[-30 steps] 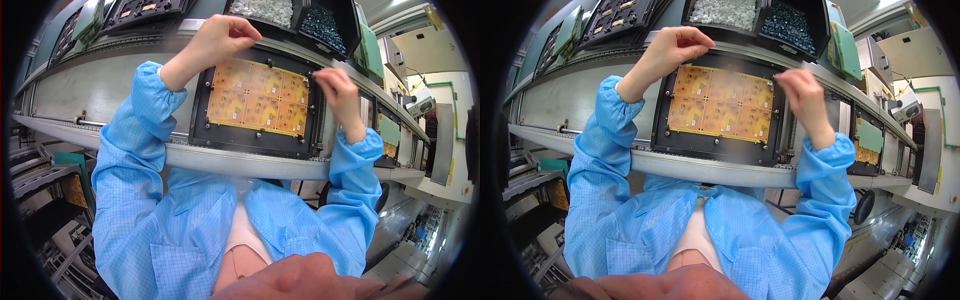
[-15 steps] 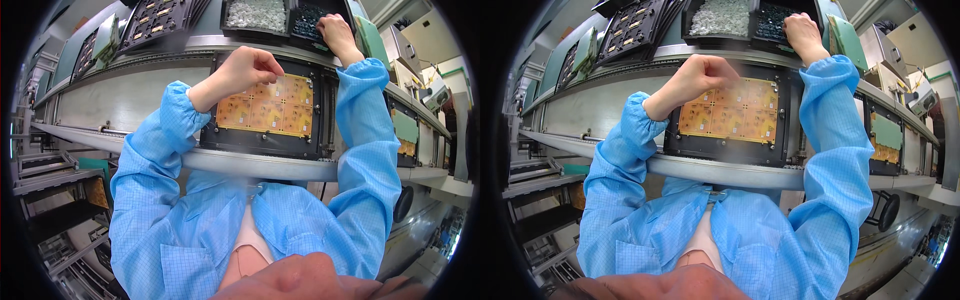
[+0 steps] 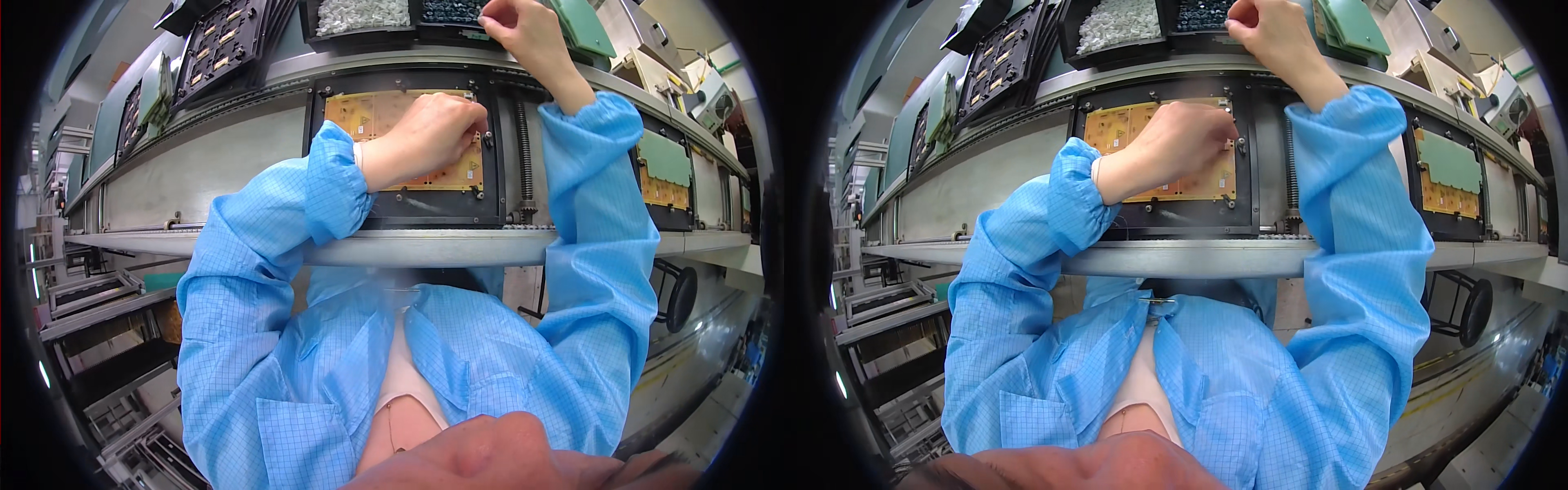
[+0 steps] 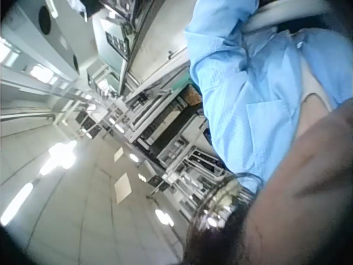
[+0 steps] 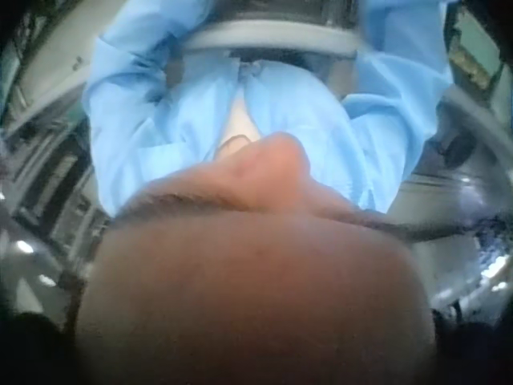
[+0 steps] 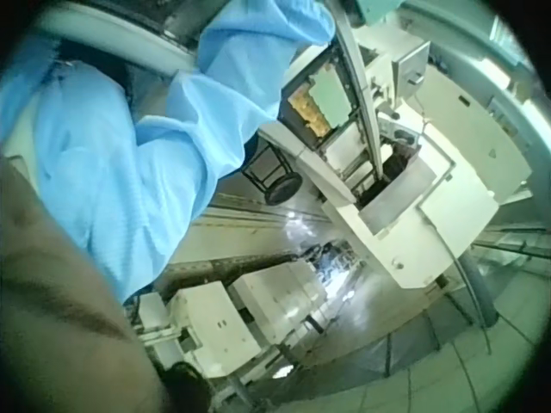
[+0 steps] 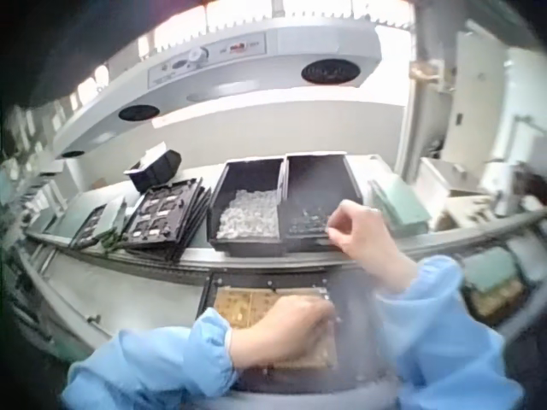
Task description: Placing electronic components onto a printed circuit board on an assembly line.
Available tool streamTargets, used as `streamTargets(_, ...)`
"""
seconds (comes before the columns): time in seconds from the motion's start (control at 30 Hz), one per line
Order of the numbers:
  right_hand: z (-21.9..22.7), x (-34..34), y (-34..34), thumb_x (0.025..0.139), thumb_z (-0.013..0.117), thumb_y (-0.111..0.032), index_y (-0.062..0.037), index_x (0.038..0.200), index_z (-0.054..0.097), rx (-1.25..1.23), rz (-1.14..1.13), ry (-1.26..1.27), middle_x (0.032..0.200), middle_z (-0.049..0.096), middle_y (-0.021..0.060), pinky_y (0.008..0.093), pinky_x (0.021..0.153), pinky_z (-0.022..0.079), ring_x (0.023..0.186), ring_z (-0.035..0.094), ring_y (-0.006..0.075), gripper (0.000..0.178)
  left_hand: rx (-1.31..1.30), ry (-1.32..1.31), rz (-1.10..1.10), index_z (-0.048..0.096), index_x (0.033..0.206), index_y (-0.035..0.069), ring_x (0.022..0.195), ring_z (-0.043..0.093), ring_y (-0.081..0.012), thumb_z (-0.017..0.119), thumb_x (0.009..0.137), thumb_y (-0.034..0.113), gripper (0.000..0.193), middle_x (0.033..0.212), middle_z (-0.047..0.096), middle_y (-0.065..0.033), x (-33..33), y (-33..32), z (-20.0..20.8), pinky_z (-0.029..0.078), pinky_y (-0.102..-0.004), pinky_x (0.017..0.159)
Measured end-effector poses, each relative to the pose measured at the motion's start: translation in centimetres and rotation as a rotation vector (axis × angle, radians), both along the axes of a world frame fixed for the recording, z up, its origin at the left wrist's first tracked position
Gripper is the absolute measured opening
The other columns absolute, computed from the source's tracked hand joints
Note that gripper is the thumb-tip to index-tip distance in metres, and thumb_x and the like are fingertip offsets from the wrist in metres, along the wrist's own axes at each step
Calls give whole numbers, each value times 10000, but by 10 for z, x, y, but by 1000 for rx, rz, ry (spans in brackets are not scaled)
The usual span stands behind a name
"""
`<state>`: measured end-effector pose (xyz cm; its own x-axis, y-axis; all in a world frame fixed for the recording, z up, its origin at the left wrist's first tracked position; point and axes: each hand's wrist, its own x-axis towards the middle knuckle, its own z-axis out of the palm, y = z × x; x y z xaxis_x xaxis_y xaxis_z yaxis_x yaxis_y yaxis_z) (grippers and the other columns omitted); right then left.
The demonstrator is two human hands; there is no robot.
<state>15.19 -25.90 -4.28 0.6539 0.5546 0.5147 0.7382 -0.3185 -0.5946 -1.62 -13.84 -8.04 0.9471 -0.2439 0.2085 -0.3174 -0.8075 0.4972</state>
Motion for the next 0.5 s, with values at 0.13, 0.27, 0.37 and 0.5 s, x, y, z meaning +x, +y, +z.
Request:
streamTargets(0.13, 2, -31, -28, 846, 695, -113, -15, 899, 670, 29, 53, 150, 817, 694, 116, 318, 716, 544, 767, 684, 197, 114, 107, -3, 8, 704, 968, 66, 882, 669, -334, 598, 840, 137, 181, 875, 693, -145, 0, -7, -1, 536, -424, 782)
streamTargets(0.27, -24, -30, -52, 899, 704, -102, -7, 963, 636, 40, 131, 176, 875, 671, 18, 210, 756, 520, 807, 624, 59, 134, 167, -89, 8, 654, 843, 24, 814, 684, -322, 684, 760, 83, 106, 803, 683, -154, 1, -14, -4, 544, -416, 714)
streamTargets(0.37, -35, -32, -62, 899, 701, -71, -6, 970, 628, 58, 158, 271, 888, 666, 12, 209, 780, 524, 831, 621, 60, 121, 198, -120, 11, 656, 832, 23, 796, 687, -320, 691, 752, 82, 105, 795, 684, -156, 1, -16, -3, 545, -415, 708)
streamTargets(0.5, -44, -35, -67, 898, 703, -70, -7, 966, 628, 94, 157, 335, 900, 663, 18, 207, 790, 524, 839, 621, 64, 119, 228, -106, 10, 662, 821, 29, 794, 690, -314, 695, 744, 78, 96, 785, 687, -151, 4, -18, 2, 547, -408, 708)
